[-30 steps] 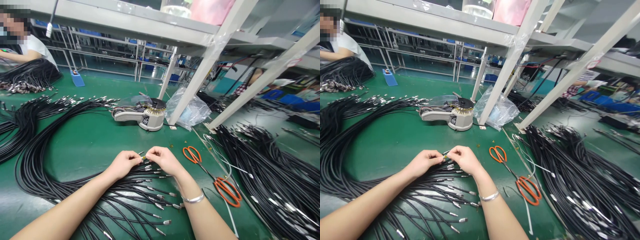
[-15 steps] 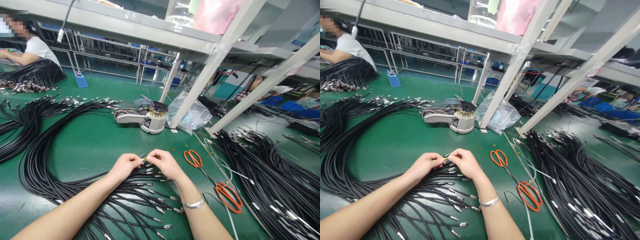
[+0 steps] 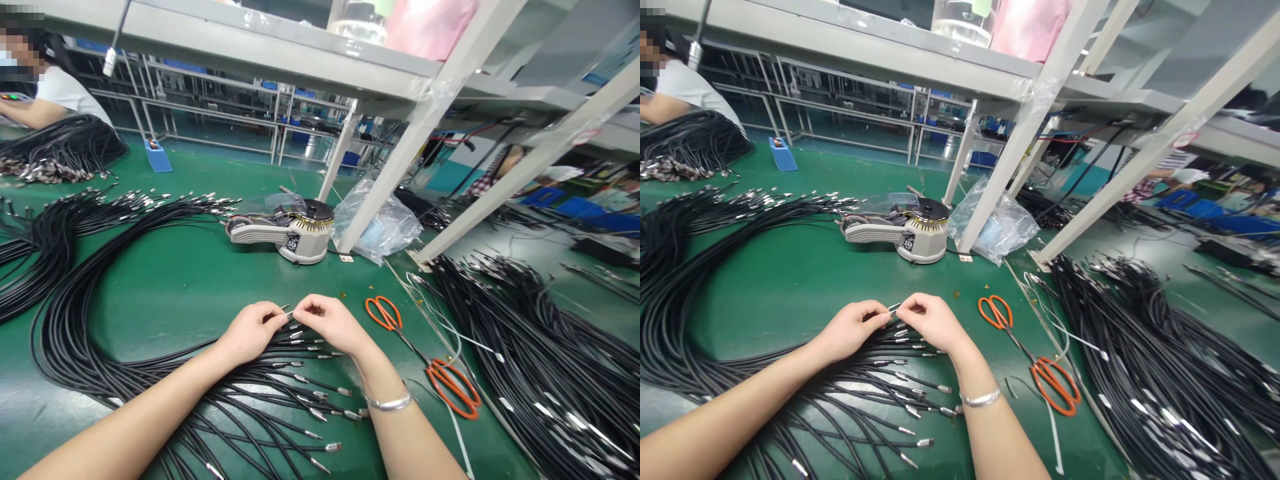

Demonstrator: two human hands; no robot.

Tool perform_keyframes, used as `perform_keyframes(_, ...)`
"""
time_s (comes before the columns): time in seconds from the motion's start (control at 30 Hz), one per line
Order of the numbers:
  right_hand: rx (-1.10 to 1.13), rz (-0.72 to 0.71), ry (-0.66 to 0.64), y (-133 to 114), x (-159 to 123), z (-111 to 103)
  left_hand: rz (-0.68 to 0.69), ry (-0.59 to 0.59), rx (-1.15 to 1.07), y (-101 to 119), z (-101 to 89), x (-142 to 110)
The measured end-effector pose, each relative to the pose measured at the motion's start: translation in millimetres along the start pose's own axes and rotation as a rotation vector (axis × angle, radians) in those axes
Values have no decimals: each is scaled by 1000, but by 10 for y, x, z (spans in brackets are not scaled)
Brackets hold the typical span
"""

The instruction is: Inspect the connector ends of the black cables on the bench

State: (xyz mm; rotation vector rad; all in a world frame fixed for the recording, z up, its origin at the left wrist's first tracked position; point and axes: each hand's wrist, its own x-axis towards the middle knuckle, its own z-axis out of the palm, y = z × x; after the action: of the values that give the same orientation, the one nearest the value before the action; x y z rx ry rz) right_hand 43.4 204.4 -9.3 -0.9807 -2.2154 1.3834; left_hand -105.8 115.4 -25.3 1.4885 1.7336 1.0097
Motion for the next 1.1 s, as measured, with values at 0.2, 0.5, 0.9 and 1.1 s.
perform_keyframes(0.2, -47, -40, -4, 3, 1, 55, 62, 32, 78, -18, 53, 0)
perform_keyframes(0.5, -196, -47, -83, 17, -44, -26, 141, -1, 189, 43, -148, -3)
perform_keyframes(0.9, -502, -207, 17, 50, 115, 241, 232, -64, 610, -216, -123, -80)
perform_keyframes(1.1, -507, -189, -3, 135, 143, 235, 223, -42, 598, -262, -90, -53)
